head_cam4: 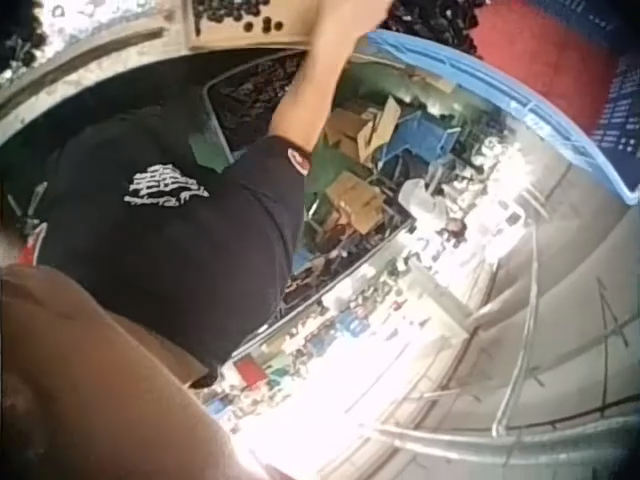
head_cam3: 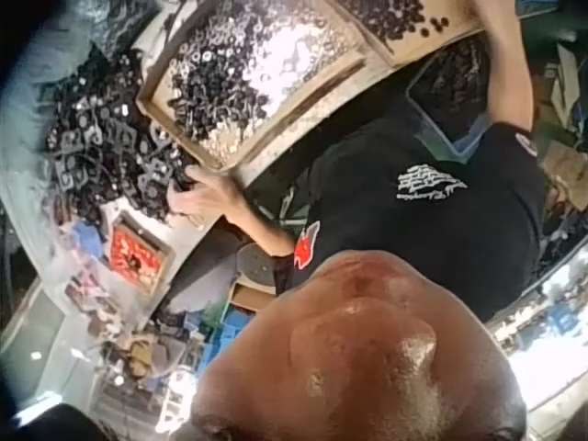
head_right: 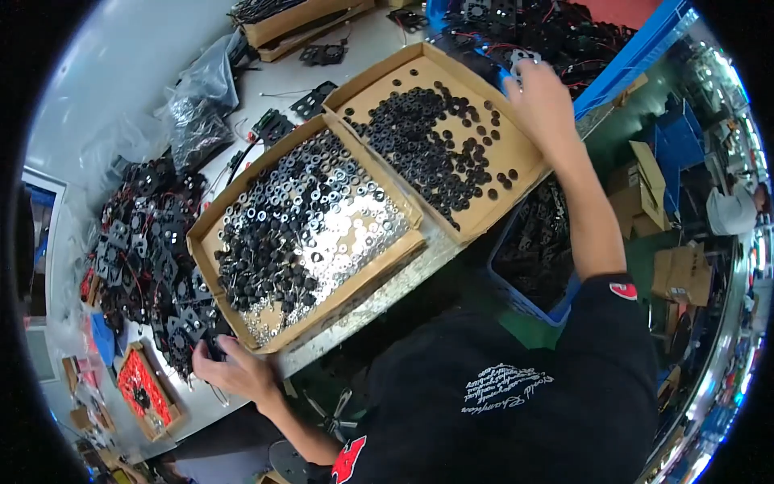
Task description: Manually assembling small metal rings into black plastic components at a factory workbench.
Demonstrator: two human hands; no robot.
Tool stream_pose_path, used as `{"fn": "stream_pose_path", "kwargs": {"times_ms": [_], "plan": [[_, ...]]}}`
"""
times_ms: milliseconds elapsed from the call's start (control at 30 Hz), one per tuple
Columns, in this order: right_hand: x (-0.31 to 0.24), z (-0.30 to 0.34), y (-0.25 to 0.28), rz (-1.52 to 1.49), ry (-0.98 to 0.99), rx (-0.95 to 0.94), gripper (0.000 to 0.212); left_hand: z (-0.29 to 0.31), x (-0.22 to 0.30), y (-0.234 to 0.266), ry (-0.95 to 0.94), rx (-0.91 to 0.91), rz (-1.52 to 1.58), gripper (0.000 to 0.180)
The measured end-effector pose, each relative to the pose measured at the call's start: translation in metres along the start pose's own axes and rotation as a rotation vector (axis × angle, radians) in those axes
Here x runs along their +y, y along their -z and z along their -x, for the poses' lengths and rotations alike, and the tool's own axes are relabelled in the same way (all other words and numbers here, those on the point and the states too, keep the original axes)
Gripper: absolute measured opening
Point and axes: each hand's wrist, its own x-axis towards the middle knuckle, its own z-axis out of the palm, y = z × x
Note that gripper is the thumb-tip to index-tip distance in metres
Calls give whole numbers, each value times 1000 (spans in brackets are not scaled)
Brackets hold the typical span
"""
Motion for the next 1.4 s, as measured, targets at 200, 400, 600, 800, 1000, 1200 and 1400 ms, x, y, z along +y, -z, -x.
{"fn": "stream_pose_path", "kwargs": {"times_ms": [200,400,600,800,1000,1200,1400], "plan": [[30,-46,-18,270,-191,-329,50,-4,-5,-4,67,14,-32,47],[35,-60,-12,100,-200,-385,36,-2,-2,-9,-2,-26,9,50],[14,-49,26,-515,-160,332,35,1,-5,-1,-100,148,217,35],[-79,17,50,-1372,-202,12,20,18,59,44,-73,-212,705,7],[-171,100,46,-1771,-279,-338,20,23,114,45,-59,-574,1052,26],[-227,174,44,-1217,372,47,28,12,127,58,502,-734,1503,77],[-226,183,42,-1255,683,-311,35,0,121,49,321,-739,1043,75]]}}
